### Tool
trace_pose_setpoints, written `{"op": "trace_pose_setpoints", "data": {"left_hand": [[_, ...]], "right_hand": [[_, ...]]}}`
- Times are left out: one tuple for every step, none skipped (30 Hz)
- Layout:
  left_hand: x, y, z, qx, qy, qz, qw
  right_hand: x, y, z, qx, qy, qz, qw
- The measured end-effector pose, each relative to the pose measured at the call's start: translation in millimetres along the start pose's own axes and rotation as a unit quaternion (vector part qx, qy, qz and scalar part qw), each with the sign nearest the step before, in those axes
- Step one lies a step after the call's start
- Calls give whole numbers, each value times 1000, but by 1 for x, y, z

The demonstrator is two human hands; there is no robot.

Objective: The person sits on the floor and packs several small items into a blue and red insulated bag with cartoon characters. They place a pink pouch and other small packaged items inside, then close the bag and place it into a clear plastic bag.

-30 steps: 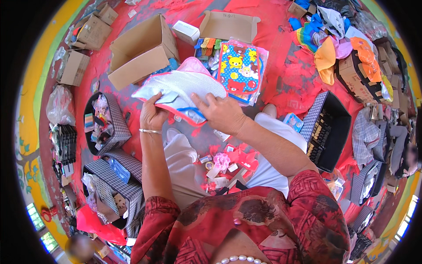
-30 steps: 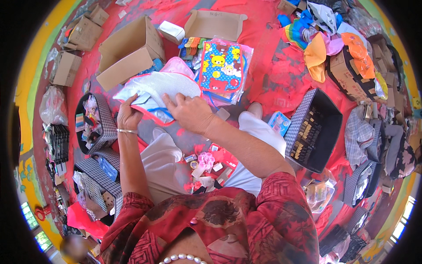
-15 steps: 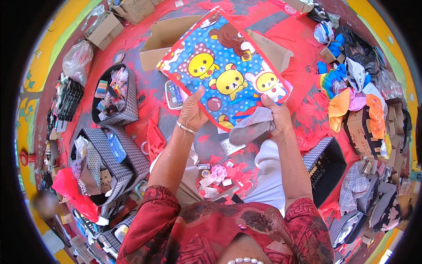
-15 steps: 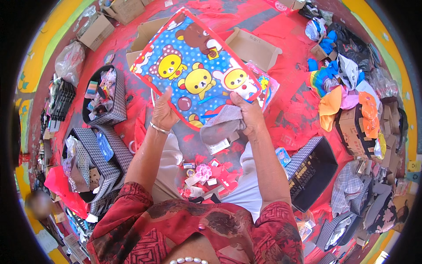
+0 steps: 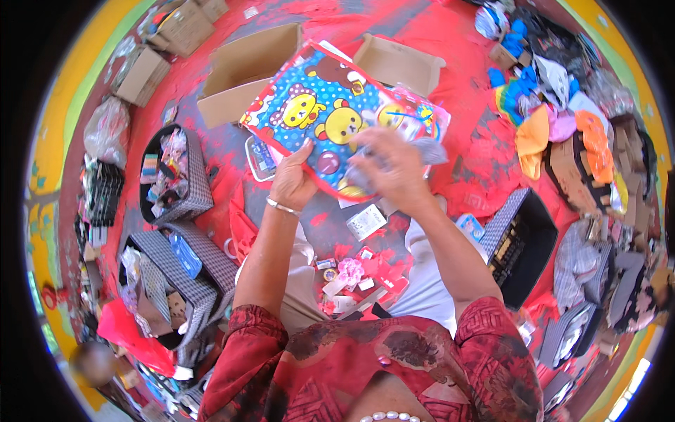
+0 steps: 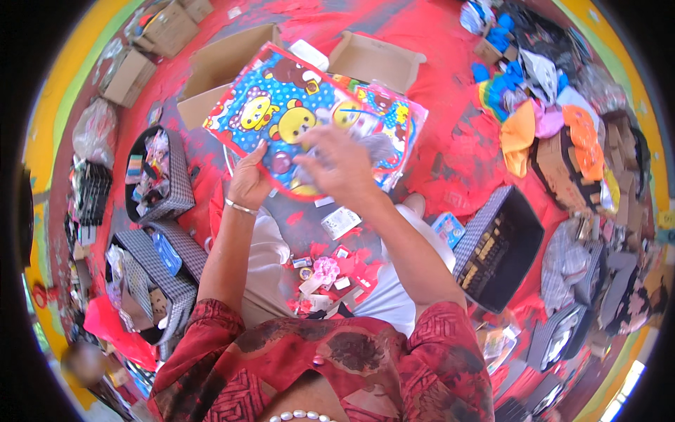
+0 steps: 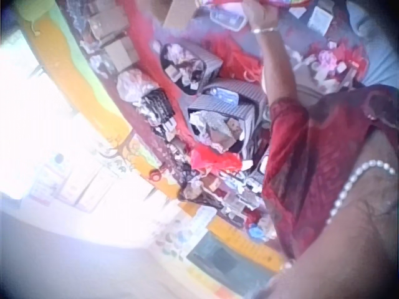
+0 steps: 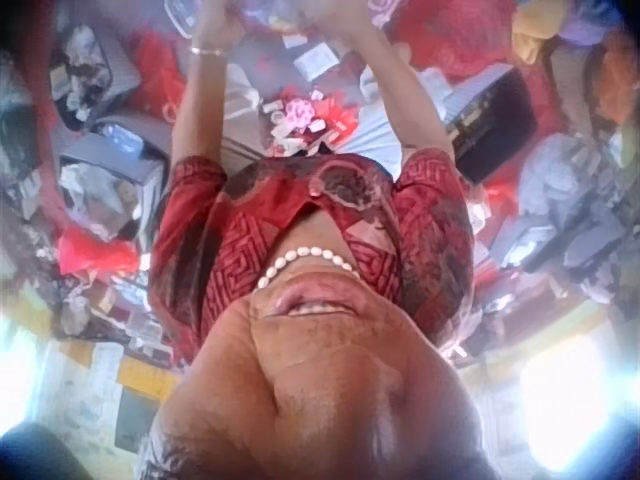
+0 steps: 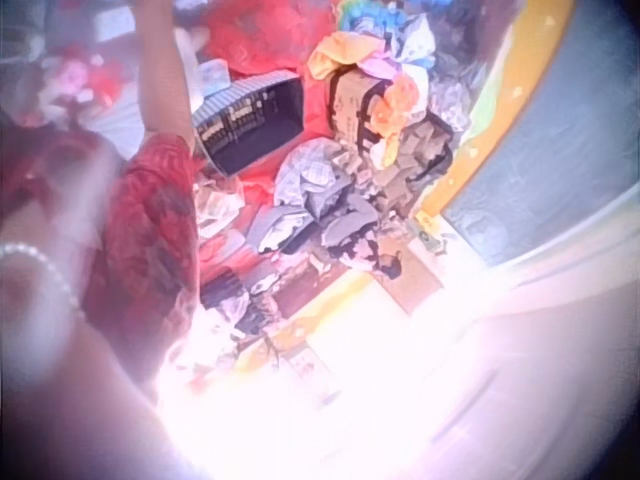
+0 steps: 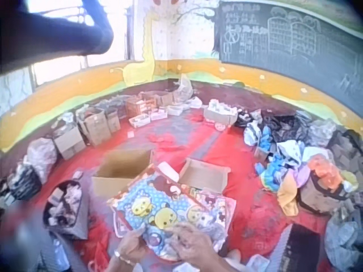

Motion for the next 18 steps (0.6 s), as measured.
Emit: {"op": "trace_pose_setpoints", "data": {"left_hand": [[-6, -3, 1, -22, 25, -31, 999], [-7, 0, 5, -20, 24, -58, 998], [-9, 4, 10, -18, 23, -81, 996], [-6, 13, 13, 5, 4, -79, 997], [-11, 24, 14, 23, 28, -82, 996], [-8, 37, 15, 49, 16, -115, 992], [-9, 45, 13, 46, 25, -131, 990], [-13, 50, 13, 39, 45, -161, 985], [-17, 55, 13, 38, 63, -190, 979], [-17, 60, 14, 49, 69, -221, 972], [-17, 64, 16, 63, 72, -252, 963], [-19, 66, 17, 71, 80, -277, 955], [-15, 66, 19, 80, 61, -276, 956], [-13, 66, 22, 82, 50, -269, 958], [-5, 66, 24, 89, 9, -255, 963], [-3, 67, 26, 95, 1, -251, 963], [-8, 64, 26, 69, 21, -249, 966], [-7, 61, 25, 52, 15, -236, 970]], "right_hand": [[21, -17, 3, -125, -60, 125, 982], [14, 2, 0, -90, -61, 214, 971], [5, 28, -4, -47, -96, 304, 947], [-27, 61, -13, 53, -61, 355, 931], [-70, 84, -18, 143, 57, 337, 929], [-101, 107, -21, 219, 77, 357, 905], [-124, 119, -20, 262, 122, 306, 907], [-120, 127, -20, 279, 91, 238, 926], [-116, 142, -11, 370, 63, 183, 909], [-94, 135, -13, 342, 7, 99, 934], [-65, 129, -7, 346, -40, 29, 937], [-33, 117, -3, 334, -90, -61, 936], [-13, 112, 5, 346, -128, -65, 927], [8, 105, 13, 340, -172, -90, 920], [27, 90, 18, 300, -223, -135, 918], [38, 97, 30, 356, -248, -147, 889], [49, 97, 38, 377, -280, -174, 866], [51, 101, 45, 404, -297, -181, 846]]}}
Point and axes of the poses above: each hand's wrist, its own z-axis away from the middle knuckle, its own x-axis out of the palm, y = z × x, the point moved 10 cm from there along -z, towards the middle knuckle, and after that the axes turned 1 degree about y, right-handed, at the moved point
